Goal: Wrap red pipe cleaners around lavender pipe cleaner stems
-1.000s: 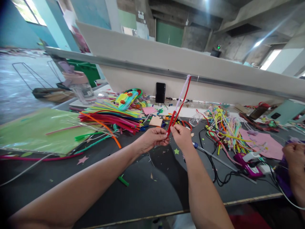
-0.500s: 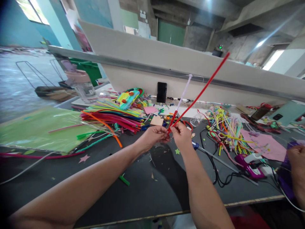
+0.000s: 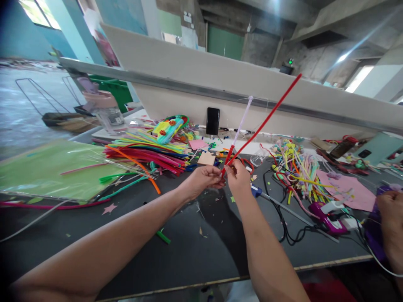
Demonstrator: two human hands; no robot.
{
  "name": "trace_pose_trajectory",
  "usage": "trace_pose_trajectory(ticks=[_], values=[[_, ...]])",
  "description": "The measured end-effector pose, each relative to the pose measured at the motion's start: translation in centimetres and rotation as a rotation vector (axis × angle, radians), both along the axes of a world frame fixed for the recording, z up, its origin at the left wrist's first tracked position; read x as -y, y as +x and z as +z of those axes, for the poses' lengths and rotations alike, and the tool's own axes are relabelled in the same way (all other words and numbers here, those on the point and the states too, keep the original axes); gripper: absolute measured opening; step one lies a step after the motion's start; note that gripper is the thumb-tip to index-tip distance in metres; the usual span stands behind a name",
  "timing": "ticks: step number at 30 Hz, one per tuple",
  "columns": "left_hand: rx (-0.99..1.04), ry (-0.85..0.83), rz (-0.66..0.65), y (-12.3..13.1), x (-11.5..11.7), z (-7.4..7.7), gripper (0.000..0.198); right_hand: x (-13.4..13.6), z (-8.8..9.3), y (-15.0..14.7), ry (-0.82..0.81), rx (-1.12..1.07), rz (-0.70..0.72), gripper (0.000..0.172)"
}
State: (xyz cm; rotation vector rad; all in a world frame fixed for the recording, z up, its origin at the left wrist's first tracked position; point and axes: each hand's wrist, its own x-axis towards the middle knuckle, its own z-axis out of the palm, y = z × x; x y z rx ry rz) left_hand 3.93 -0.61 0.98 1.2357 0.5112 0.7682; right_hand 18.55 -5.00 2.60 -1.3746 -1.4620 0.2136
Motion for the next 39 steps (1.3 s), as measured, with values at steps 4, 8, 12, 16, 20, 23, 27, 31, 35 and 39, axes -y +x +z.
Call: trace_pose_trajectory(ticks=[4, 8, 12, 16, 20, 23, 27, 31, 35, 39], values=[[0.020, 0.007, -0.023, -0.1, 0.1, 0.0, 0.028, -0.5, -0.7, -0.1, 0.030, 0.020, -0.018, 0.016], [0.034, -0.045, -0.003, 0.0, 0.2, 0.0, 0.027, -1.0, -1.9, -0.5, 0.084, -0.010, -0.045, 0.013], [0.037, -0.083, 0.014, 0.2, 0.3, 0.1, 0.028, -1.0, -2.5, -0.7, 0.129, 0.012, -0.100, 0.014], [0.044, -0.089, -0.002, 0.2, 0.3, 0.0, 0.031, -0.9, -2.3, -0.8, 0.159, -0.016, -0.117, 0.017], [0.042, -0.073, 0.015, 0.2, 0.3, 0.0, 0.034, -0.8, -2.0, -0.9, 0.144, -0.083, -0.071, 0.019], [0.040, -0.059, 0.027, 0.1, 0.4, 0.1, 0.033, -0.6, -1.7, -1.0, 0.096, -0.165, -0.013, 0.020], [0.023, -0.038, 0.048, 0.2, 0.3, 0.1, 0.028, -0.3, -1.4, -1.0, 0.084, -0.201, 0.019, 0.019], [0.008, -0.027, 0.037, 0.3, 0.3, 0.0, 0.026, -0.3, -1.2, -1.0, 0.078, -0.177, 0.011, 0.018], [0.004, 0.016, 0.018, 0.2, 0.5, 0.0, 0.028, -0.4, -1.3, -0.9, 0.094, -0.140, -0.018, 0.018], [0.017, 0.015, 0.003, 0.1, 0.7, 0.1, 0.030, -0.6, -1.7, -1.0, 0.132, -0.118, -0.077, 0.018]])
